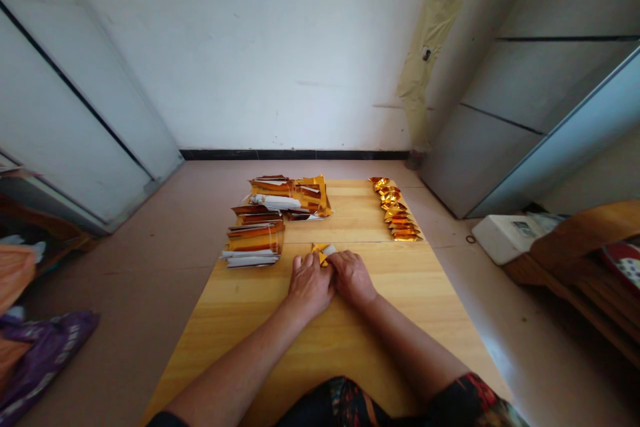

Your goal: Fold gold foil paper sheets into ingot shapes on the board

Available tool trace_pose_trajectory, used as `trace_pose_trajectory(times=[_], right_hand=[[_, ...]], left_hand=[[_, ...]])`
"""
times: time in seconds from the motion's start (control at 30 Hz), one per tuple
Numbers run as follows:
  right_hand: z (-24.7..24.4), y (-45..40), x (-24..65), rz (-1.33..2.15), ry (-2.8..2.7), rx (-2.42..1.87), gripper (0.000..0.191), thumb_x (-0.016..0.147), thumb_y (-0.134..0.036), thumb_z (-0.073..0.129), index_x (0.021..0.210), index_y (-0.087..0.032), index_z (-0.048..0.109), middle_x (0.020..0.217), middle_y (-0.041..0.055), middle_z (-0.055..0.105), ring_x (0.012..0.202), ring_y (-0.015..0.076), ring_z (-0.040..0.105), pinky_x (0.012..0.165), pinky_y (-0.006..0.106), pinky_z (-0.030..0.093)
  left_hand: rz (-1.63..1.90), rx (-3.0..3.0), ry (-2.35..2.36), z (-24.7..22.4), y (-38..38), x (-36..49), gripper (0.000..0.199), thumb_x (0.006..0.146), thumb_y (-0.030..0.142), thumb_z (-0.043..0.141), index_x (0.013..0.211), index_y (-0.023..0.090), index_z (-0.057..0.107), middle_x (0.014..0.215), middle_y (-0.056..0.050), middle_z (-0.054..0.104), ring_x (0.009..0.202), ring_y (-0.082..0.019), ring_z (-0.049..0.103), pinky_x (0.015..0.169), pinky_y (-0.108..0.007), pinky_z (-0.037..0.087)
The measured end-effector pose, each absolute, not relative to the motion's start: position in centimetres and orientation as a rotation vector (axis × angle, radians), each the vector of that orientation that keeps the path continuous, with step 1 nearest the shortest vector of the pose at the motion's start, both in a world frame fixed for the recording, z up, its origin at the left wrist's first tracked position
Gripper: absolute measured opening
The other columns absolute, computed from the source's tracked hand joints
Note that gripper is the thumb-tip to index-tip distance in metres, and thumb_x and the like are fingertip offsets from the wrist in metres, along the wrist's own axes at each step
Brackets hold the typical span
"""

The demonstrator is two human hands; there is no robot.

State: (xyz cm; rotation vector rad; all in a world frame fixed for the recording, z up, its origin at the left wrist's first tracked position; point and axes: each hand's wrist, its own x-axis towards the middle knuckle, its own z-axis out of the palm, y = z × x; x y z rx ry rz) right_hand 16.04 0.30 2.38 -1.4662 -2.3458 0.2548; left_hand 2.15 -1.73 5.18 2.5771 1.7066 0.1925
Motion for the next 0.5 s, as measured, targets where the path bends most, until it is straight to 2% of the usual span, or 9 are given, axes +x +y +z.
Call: trace_pose_trajectory(times=[0.1, 0.2, 0.3, 0.37, 0.5], right_hand=[[2.2, 0.0, 16.3, 0.264, -2.353, -1.445, 0.020, 0.085, -0.012, 0.046, 0.098, -0.020, 0.059, 0.090, 0.0045, 0.063, 0.087, 0.0164, 0.052, 0.078, 0.026, 0.035], [2.4, -0.2, 16.4, 0.263, -2.350, -1.435, 0.029, 0.083, -0.010, 0.046, 0.108, -0.020, 0.056, 0.094, 0.0054, 0.063, 0.090, 0.0173, 0.051, 0.080, 0.027, 0.035], [2.7, -0.4, 16.3, 0.275, -2.320, -1.449, 0.037, 0.079, -0.010, 0.047, 0.114, -0.018, 0.053, 0.095, 0.0060, 0.063, 0.090, 0.0182, 0.051, 0.080, 0.028, 0.034], [2.8, -0.3, 16.2, 0.278, -2.309, -1.475, 0.032, 0.078, -0.014, 0.051, 0.110, -0.018, 0.055, 0.092, 0.0052, 0.063, 0.089, 0.0184, 0.051, 0.080, 0.028, 0.034], [2.6, 0.2, 16.4, 0.241, -2.342, -1.423, 0.019, 0.079, -0.025, 0.058, 0.098, -0.020, 0.061, 0.091, 0.0040, 0.063, 0.090, 0.0177, 0.050, 0.080, 0.028, 0.033]], left_hand=[[0.227, 2.625, 1.655, 4.9, -1.7, 1.6, 0.028, 0.084, 0.035, 0.046, 0.106, 0.026, 0.060, 0.115, -0.013, 0.055, 0.106, -0.028, 0.047, 0.089, -0.045, 0.030], [0.236, 2.667, 1.545, 4.9, -1.2, 0.4, 0.030, 0.079, 0.030, 0.053, 0.109, 0.028, 0.058, 0.120, -0.010, 0.054, 0.105, -0.028, 0.048, 0.088, -0.044, 0.031], [0.272, 2.643, 1.471, 4.9, 0.2, -1.1, 0.035, 0.076, 0.016, 0.050, 0.110, 0.027, 0.055, 0.106, -0.006, 0.062, 0.098, -0.024, 0.052, 0.085, -0.041, 0.033], [0.291, 2.606, 1.453, 4.6, 1.3, -1.9, 0.032, 0.076, 0.010, 0.045, 0.103, 0.024, 0.058, 0.094, -0.004, 0.065, 0.095, -0.021, 0.053, 0.084, -0.038, 0.034], [0.434, 2.570, 1.399, 3.3, 2.9, -2.4, 0.039, 0.076, 0.006, 0.046, 0.109, 0.023, 0.059, 0.105, -0.004, 0.064, 0.100, -0.019, 0.052, 0.086, -0.035, 0.037]])
